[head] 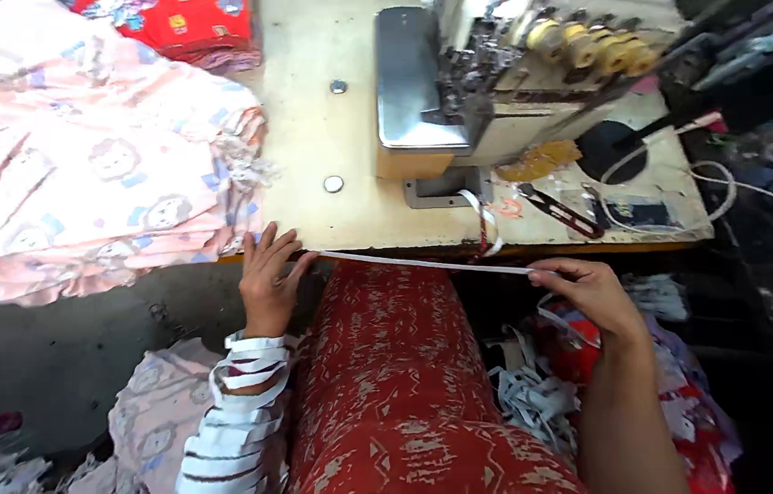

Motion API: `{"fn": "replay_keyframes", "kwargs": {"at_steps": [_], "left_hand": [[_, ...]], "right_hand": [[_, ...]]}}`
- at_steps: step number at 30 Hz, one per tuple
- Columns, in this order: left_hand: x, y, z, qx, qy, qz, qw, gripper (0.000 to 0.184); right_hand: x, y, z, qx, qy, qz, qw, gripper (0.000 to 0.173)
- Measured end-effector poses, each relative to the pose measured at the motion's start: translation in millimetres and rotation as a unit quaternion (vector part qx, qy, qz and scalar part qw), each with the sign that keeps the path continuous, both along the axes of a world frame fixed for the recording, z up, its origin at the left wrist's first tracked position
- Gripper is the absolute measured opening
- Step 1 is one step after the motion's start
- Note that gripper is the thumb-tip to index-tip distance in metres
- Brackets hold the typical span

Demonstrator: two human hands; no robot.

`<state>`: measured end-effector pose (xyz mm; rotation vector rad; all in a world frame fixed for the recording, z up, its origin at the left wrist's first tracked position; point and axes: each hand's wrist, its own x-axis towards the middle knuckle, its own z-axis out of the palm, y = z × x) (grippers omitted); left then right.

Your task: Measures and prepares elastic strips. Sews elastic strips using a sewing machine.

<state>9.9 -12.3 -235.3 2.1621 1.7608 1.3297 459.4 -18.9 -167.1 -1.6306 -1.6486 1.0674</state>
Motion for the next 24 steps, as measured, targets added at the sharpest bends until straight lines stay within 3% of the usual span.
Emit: {"fn": "replay_keyframes", "kwargs": {"at_steps": [8,19,24], "left_hand": [[-4.2,1.4,2.7,-0.025,0.014,0.000,1.000,0.033],[-0.4,0.8,11.8,-0.032,0.044,-0.005,0.998,0.035],[0.2,0.9,9.3,-0.005,0.088,-0.031,0.996,0.024]], "right_hand": [[-17.6,-0.5,-20.5,0.079,-0.068,-0.233,0.967,0.019],[-24.3,3.2,-37.1,0.124,-0.036,-0.284,0.950,0.017],[-29.8,6.3,-36.2,0.139,-0.054,-0.286,0.946,0.014]]}}
